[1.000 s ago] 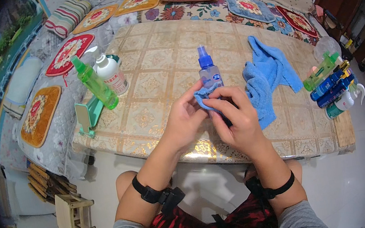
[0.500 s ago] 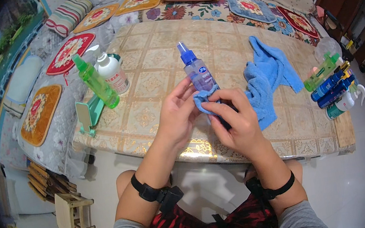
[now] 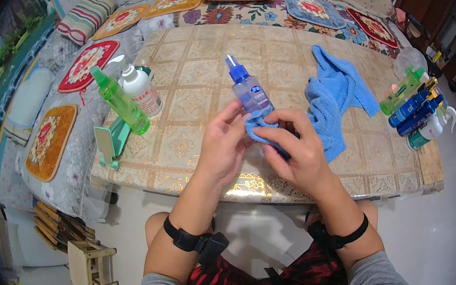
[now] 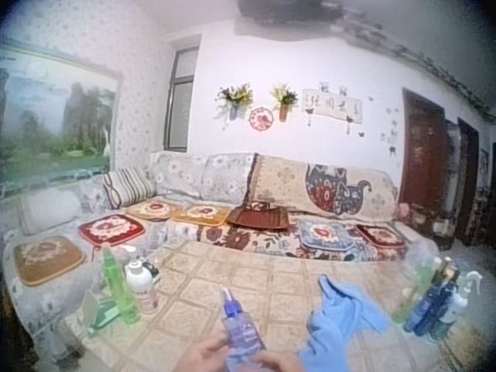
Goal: Cleaning a blue spray bottle with a blue cloth.
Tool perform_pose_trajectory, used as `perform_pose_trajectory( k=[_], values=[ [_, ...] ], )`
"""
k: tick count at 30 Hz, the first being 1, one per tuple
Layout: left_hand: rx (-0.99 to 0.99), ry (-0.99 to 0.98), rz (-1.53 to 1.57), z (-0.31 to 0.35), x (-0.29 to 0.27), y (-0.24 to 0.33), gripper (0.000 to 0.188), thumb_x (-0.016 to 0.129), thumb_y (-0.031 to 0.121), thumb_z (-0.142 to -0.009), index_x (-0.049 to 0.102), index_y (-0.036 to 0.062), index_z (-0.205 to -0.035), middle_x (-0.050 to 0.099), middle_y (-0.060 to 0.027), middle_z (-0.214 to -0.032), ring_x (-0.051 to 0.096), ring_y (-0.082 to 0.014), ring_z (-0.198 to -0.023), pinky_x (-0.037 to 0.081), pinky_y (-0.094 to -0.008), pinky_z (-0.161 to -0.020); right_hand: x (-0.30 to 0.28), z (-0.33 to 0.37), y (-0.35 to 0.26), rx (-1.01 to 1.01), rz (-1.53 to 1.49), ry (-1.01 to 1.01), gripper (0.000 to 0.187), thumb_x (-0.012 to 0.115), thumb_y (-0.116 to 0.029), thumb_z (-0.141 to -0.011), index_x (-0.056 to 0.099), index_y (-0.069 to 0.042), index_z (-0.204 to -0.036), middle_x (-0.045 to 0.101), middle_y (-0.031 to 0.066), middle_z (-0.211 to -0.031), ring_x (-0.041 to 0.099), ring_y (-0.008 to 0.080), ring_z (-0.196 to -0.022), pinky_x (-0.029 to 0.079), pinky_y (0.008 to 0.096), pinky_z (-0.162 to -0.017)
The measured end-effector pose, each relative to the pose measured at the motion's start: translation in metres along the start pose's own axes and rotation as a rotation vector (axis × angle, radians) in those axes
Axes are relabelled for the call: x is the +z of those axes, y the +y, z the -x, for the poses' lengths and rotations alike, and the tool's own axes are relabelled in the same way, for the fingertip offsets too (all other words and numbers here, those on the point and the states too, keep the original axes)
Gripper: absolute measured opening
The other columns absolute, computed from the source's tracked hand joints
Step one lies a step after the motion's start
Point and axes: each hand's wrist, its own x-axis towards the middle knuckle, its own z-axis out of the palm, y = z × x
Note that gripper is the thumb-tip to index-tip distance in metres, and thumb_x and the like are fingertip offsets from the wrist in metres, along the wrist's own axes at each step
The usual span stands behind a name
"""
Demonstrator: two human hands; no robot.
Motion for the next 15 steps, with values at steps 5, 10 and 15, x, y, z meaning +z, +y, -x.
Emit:
perform_pose_trajectory(
  k=[5, 10, 15],
  values=[
    [-0.021, -0.006, 0.007, 0.0012, 0.0018, -0.0051, 0.046, 0.061, 0.017, -0.101, 0.049, 0.0027, -0.143, 0.064, -0.0098, -0.13, 0.065, -0.02, -0.115, 0.056, -0.0363, -0.094, 0.0006, 0.0011, 0.0074, 0.017, 0.004, 0.022, 0.036, 0.076, 0.003, -0.072, 0.071, -0.004, -0.108, 0.06, 0.014, -0.112, 0.06, 0.0295, -0.092, 0.052, 0.0373, -0.077],
    [-0.037, -0.031, -0.01, 0.0014, 0.0029, -0.0058, 0.049, 0.064, 0.018, -0.1, 0.049, 0.0046, -0.144, 0.064, -0.0069, -0.131, 0.064, -0.0178, -0.116, 0.055, -0.0347, -0.094, -0.0013, -0.0019, 0.0076, -0.011, 0.03, 0.067, 0.034, 0.074, 0.004, -0.075, 0.07, -0.003, -0.108, 0.06, 0.0147, -0.11, 0.061, 0.0285, -0.091, 0.052, 0.0352, -0.074],
    [-0.026, -0.058, -0.042, 0.0032, 0.0052, -0.0051, 0.046, 0.06, 0.01, -0.101, 0.047, 0.0018, -0.144, 0.061, -0.0078, -0.134, 0.061, -0.0167, -0.119, 0.054, -0.034, -0.095, -0.0026, -0.002, 0.0074, 0.003, 0.038, 0.072, 0.032, 0.073, 0.005, -0.077, 0.07, -0.003, -0.108, 0.06, 0.0147, -0.11, 0.062, 0.0276, -0.089, 0.052, 0.0347, -0.073]
  ],
)
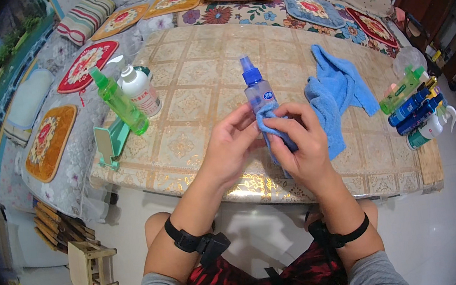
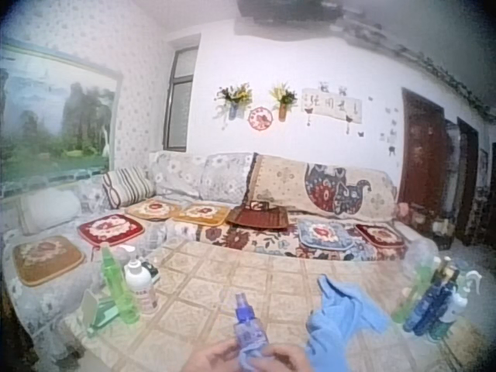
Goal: Cleaning a blue spray bottle with a blue cloth.
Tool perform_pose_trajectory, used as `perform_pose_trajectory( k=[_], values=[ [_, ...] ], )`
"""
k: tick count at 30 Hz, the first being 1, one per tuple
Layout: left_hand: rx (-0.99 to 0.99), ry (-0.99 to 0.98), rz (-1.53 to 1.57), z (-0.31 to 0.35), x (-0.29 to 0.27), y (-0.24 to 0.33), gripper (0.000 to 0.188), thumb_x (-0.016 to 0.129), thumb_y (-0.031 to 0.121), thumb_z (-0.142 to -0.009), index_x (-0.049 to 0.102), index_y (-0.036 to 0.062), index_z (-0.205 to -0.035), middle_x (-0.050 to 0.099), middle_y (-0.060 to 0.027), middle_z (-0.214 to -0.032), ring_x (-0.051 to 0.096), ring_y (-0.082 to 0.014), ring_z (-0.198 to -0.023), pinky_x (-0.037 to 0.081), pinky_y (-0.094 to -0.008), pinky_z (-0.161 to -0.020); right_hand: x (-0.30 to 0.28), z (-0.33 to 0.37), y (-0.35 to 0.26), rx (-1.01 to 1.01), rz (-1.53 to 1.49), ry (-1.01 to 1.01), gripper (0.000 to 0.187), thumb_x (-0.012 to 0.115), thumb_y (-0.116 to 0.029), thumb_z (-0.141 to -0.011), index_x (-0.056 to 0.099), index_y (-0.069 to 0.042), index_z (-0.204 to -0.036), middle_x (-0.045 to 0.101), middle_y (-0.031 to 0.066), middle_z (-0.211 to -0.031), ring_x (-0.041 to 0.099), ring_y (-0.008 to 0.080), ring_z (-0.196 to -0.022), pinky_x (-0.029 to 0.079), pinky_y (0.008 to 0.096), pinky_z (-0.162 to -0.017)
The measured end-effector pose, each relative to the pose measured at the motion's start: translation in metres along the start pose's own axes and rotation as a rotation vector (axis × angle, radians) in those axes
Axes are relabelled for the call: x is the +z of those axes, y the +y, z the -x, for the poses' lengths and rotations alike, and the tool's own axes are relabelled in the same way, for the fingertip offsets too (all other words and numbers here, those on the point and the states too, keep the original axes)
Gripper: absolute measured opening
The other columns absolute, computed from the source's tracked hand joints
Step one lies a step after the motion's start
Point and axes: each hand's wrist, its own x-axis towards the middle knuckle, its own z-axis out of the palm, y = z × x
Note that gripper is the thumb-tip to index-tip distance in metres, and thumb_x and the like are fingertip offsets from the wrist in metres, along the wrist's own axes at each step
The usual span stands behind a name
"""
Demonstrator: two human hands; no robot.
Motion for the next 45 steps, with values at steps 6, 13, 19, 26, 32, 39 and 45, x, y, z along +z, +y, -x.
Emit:
perform_pose_trajectory(
  k=[6, 13, 19, 26, 32, 39, 45],
  values=[
    [-0.04, -0.025, -0.073, 0.002, -0.001, -0.001, 0.054, 0.065, 0.012, -0.099, 0.045, 0.001, -0.147, 0.061, -0.0096, -0.134, 0.062, -0.0189, -0.118, 0.054, -0.0375, -0.096, -0.002, 0.0, 0.0, 0.032, 0.008, 0.037, 0.03, 0.073, 0.005, -0.078, 0.071, -0.003, -0.107, 0.06, 0.0151, -0.11, 0.063, 0.0277, -0.089, 0.053, 0.0349, -0.075],
    [0.045, -0.17, -0.142, 0.001, 0.004, -0.008, 0.06, 0.065, 0.009, -0.098, 0.04, -0.0015, -0.152, 0.056, -0.01, -0.141, 0.056, -0.0184, -0.125, 0.048, -0.0355, -0.104, -0.002, 0.0, 0.005, 0.039, 0.059, 0.149, 0.029, 0.072, 0.007, -0.078, 0.071, -0.001, -0.106, 0.059, 0.0161, -0.109, 0.063, 0.0294, -0.091, 0.054, 0.0357, -0.077],
    [-0.069, -0.266, -0.198, 0.003, 0.002, -0.005, 0.065, 0.068, 0.004, -0.095, 0.039, -0.0024, -0.152, 0.052, -0.0102, -0.145, 0.053, -0.0166, -0.128, 0.044, -0.0336, -0.109, -0.007, -0.002, 0.009, 0.054, 0.121, 0.218, 0.026, 0.071, 0.007, -0.079, 0.071, 0.0, -0.105, 0.059, 0.0162, -0.108, 0.063, 0.0286, -0.091, 0.053, 0.0357, -0.078],
    [-0.075, -0.242, -0.405, 0.008, 0.01, -0.001, 0.069, 0.072, 0.003, -0.092, 0.04, 0.0005, -0.153, 0.056, -0.0072, -0.139, 0.055, -0.0144, -0.122, 0.047, -0.0314, -0.104, -0.016, -0.004, 0.014, 0.073, 0.161, 0.234, 0.02, 0.07, 0.002, -0.084, 0.069, 0.002, -0.103, 0.057, 0.0161, -0.107, 0.06, 0.027, -0.09, 0.051, 0.035, -0.079],
    [0.132, -0.171, -0.742, 0.01, 0.015, -0.001, 0.071, 0.076, 0.007, -0.088, 0.045, 0.0056, -0.152, 0.057, -0.0105, -0.136, 0.058, -0.0187, -0.118, 0.051, -0.0328, -0.098, -0.018, -0.006, 0.013, 0.105, 0.156, 0.178, 0.016, 0.07, 0.0, -0.085, 0.068, 0.003, -0.101, 0.056, 0.0165, -0.106, 0.059, 0.0274, -0.089, 0.05, 0.0357, -0.078],
    [0.275, -0.076, -0.996, 0.01, 0.018, 0.002, 0.069, 0.075, 0.005, -0.086, 0.049, 0.0068, -0.149, 0.058, -0.0133, -0.13, 0.06, -0.0222, -0.116, 0.055, -0.0344, -0.093, -0.015, -0.006, 0.007, 0.125, 0.159, 0.166, 0.015, 0.069, -0.001, -0.085, 0.068, 0.003, -0.1, 0.058, 0.0176, -0.103, 0.06, 0.0304, -0.088, 0.051, 0.0374, -0.078],
    [0.305, -0.049, -0.994, 0.01, 0.02, 0.002, 0.07, 0.076, 0.004, -0.084, 0.05, 0.0069, -0.149, 0.058, -0.0126, -0.13, 0.061, -0.0215, -0.115, 0.056, -0.0335, -0.091, -0.016, -0.008, 0.009, 0.128, 0.141, 0.173, 0.014, 0.068, -0.001, -0.086, 0.066, 0.002, -0.099, 0.06, 0.0187, -0.103, 0.063, 0.0326, -0.09, 0.051, 0.0384, -0.08]
  ],
)
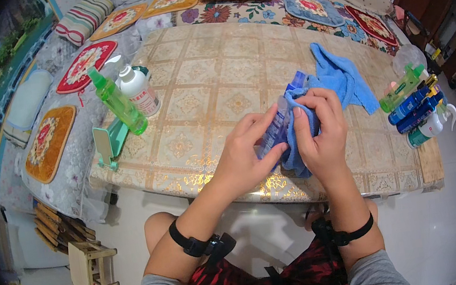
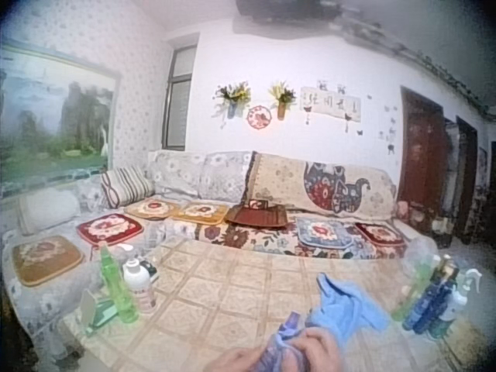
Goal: Cleaning a blue spray bottle with a blue cloth.
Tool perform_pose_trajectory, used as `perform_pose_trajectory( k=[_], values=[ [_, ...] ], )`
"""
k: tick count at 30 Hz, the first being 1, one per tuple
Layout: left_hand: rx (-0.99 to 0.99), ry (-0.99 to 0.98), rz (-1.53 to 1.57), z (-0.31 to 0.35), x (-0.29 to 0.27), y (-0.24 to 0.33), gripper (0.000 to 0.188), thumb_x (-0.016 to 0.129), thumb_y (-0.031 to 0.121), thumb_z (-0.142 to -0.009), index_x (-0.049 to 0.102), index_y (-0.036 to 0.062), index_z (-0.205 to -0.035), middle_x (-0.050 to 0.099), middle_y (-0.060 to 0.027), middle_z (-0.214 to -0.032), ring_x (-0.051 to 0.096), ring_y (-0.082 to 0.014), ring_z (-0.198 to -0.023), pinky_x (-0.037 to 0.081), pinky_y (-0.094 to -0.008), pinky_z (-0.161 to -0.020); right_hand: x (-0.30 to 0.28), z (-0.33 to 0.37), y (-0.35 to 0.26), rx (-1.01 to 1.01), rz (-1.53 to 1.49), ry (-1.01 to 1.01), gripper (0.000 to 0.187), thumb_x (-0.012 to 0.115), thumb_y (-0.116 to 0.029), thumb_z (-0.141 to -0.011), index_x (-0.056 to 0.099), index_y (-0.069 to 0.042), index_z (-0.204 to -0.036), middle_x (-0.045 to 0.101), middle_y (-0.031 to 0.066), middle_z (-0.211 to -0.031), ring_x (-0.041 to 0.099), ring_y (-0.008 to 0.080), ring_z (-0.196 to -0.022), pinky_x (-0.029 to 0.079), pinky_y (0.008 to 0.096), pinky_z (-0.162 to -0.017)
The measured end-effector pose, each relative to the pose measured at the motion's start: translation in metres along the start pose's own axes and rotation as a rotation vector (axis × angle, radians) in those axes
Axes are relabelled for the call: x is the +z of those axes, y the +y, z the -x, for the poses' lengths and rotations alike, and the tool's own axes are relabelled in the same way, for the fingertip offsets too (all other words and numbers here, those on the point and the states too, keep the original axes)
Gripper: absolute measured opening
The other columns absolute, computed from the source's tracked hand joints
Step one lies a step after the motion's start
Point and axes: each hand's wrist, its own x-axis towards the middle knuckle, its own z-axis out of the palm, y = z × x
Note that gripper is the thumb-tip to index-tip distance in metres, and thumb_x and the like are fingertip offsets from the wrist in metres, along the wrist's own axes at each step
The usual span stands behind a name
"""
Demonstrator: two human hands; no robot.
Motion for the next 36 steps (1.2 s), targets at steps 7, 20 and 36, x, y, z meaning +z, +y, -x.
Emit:
perform_pose_trajectory(
  k=[7, 20, 36],
  values=[
    [-0.039, -0.016, 0.172, 0.0, 0.001, -0.004, 0.071, 0.078, 0.01, -0.086, 0.049, 0.0075, -0.15, 0.06, -0.0104, -0.117, 0.061, -0.0188, -0.103, 0.054, -0.0311, -0.084, 0.005, 0.004, 0.01, 0.051, -0.073, 0.039, 0.015, 0.067, -0.001, -0.086, 0.064, 0.003, -0.1, 0.062, 0.0189, -0.102, 0.063, 0.0322, -0.092, 0.051, 0.0377, -0.083],
    [-0.053, -0.105, 0.144, 0.0, -0.006, -0.003, 0.07, 0.077, 0.007, -0.087, 0.047, 0.0068, -0.151, 0.059, -0.0091, -0.126, 0.059, -0.0167, -0.11, 0.054, -0.0301, -0.088, 0.0, 0.003, 0.004, -0.011, -0.017, 0.004, 0.015, 0.071, 0.001, -0.082, 0.067, 0.002, -0.096, 0.06, 0.0167, -0.101, 0.062, 0.0299, -0.087, 0.051, 0.0365, -0.077],
    [-0.096, -0.055, 0.219, -0.001, -0.003, -0.002, 0.072, 0.078, 0.009, -0.087, 0.047, 0.0084, -0.151, 0.059, -0.0089, -0.128, 0.06, -0.017, -0.108, 0.053, -0.0288, -0.086, 0.009, 0.009, 0.012, 0.2, -0.253, 0.101, 0.014, 0.071, -0.003, -0.087, 0.068, 0.003, -0.099, 0.064, 0.0167, -0.1, 0.064, 0.0267, -0.089, 0.051, 0.0336, -0.079]
  ],
)
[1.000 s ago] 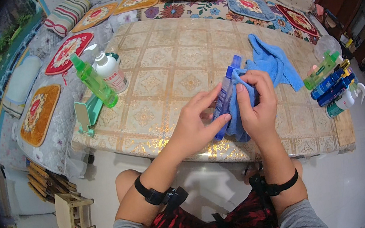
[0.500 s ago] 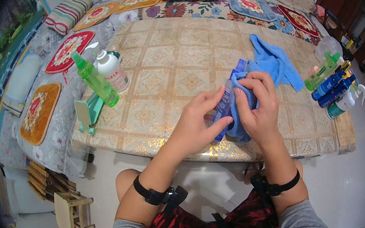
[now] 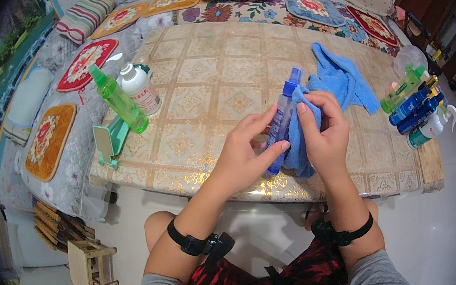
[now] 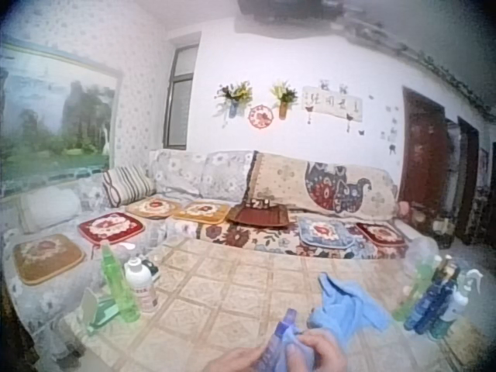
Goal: Cleaning a blue spray bottle with a blue cloth.
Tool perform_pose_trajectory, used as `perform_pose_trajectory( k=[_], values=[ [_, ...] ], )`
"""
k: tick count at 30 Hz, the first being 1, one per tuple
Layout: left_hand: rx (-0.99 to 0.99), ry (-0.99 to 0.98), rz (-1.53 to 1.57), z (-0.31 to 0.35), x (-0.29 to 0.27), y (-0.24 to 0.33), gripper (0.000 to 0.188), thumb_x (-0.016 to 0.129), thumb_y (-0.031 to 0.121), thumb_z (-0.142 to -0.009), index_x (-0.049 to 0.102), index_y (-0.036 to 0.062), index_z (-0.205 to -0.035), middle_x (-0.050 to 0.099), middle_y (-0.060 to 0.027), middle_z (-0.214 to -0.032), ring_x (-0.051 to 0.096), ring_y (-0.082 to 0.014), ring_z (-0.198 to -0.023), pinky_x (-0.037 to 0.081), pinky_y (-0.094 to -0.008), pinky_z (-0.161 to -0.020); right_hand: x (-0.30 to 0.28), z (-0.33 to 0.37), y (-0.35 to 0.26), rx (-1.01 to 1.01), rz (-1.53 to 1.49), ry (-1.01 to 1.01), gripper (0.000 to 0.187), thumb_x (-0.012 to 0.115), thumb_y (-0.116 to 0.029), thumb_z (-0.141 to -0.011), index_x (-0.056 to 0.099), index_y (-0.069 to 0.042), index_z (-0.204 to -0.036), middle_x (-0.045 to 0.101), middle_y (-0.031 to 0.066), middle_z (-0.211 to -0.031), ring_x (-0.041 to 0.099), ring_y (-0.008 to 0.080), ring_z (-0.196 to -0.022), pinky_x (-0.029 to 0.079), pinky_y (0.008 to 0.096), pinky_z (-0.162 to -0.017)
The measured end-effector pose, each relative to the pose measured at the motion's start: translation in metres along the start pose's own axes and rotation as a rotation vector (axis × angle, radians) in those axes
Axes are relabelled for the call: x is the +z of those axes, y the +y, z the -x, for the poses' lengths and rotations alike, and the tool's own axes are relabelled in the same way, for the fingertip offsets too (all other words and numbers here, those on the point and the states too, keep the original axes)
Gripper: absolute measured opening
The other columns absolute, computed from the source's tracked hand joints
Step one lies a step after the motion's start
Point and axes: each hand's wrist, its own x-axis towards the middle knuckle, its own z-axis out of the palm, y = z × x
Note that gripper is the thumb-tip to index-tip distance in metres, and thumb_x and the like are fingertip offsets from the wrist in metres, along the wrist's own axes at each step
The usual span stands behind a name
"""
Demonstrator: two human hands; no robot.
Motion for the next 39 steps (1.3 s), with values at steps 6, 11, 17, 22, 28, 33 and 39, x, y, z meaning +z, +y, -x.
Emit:
perform_pose_trajectory(
  k=[6, 11, 17, 22, 28, 33, 39],
  values=[
    [0.002, 0.039, -0.045, 0.0, -0.001, -0.004, 0.071, 0.078, 0.009, -0.087, 0.047, 0.0079, -0.151, 0.059, -0.0082, -0.126, 0.059, -0.0159, -0.108, 0.052, -0.0274, -0.083, 0.002, 0.001, -0.015, -0.067, 0.204, -0.069, 0.018, 0.072, 0.0, -0.083, 0.069, 0.002, -0.101, 0.062, 0.0157, -0.1, 0.064, 0.0283, -0.088, 0.052, 0.0346, -0.078],
    [0.024, 0.099, -0.045, -0.002, -0.002, -0.007, 0.072, 0.079, 0.014, -0.086, 0.047, 0.0059, -0.15, 0.06, -0.0109, -0.117, 0.061, -0.0181, -0.103, 0.055, -0.0289, -0.079, 0.003, 0.002, -0.013, -0.196, 0.205, -0.14, 0.025, 0.073, 0.003, -0.081, 0.071, 0.0, -0.105, 0.06, 0.0151, -0.103, 0.064, 0.0277, -0.086, 0.052, 0.0341, -0.075],
    [-0.026, 0.082, 0.042, -0.002, -0.004, -0.004, 0.072, 0.078, 0.012, -0.087, 0.045, 0.0068, -0.152, 0.057, -0.0103, -0.122, 0.059, -0.0177, -0.105, 0.054, -0.028, -0.081, 0.004, 0.003, -0.011, -0.202, 0.18, -0.17, 0.028, 0.072, 0.005, -0.081, 0.073, 0.0, -0.108, 0.059, 0.0148, -0.103, 0.064, 0.0264, -0.086, 0.053, 0.0334, -0.074],
    [0.002, -0.015, 0.206, -0.003, -0.007, -0.019, 0.075, 0.074, 0.007, -0.088, 0.041, 0.0092, -0.155, 0.054, -0.0087, -0.129, 0.055, -0.016, -0.111, 0.051, -0.0273, -0.089, 0.004, 0.004, -0.01, -0.196, 0.198, -0.105, 0.027, 0.072, 0.005, -0.081, 0.073, 0.0, -0.108, 0.059, 0.014, -0.105, 0.063, 0.0243, -0.085, 0.052, 0.0326, -0.073],
    [-0.065, -0.115, 0.462, -0.003, -0.011, -0.015, 0.08, 0.073, 0.001, -0.087, 0.034, 0.0054, -0.158, 0.051, -0.0045, -0.135, 0.051, -0.0125, -0.115, 0.046, -0.0271, -0.098, 0.004, 0.003, -0.014, -0.17, 0.179, -0.124, 0.029, 0.072, 0.004, -0.082, 0.073, 0.0, -0.11, 0.059, 0.0131, -0.105, 0.063, 0.0225, -0.085, 0.052, 0.0318, -0.073],
    [-0.152, -0.055, 0.473, -0.002, -0.012, -0.009, 0.085, 0.077, 0.0, -0.084, 0.036, 0.0078, -0.157, 0.051, -0.0035, -0.132, 0.051, -0.0136, -0.117, 0.048, -0.0282, -0.098, 0.005, 0.004, -0.013, -0.171, 0.189, -0.181, 0.031, 0.07, 0.004, -0.084, 0.071, 0.001, -0.115, 0.058, 0.0144, -0.107, 0.062, 0.0239, -0.085, 0.051, 0.0328, -0.073],
    [-0.096, 0.08, 0.464, -0.009, -0.014, -0.014, 0.085, 0.079, -0.003, -0.083, 0.035, 0.0013, -0.155, 0.055, -0.0096, -0.126, 0.059, -0.0156, -0.112, 0.054, -0.0302, -0.092, 0.008, 0.009, -0.011, -0.172, 0.101, -0.288, 0.033, 0.066, 0.005, -0.086, 0.069, 0.002, -0.119, 0.057, 0.0166, -0.113, 0.06, 0.0249, -0.088, 0.05, 0.0335, -0.074]
  ],
)
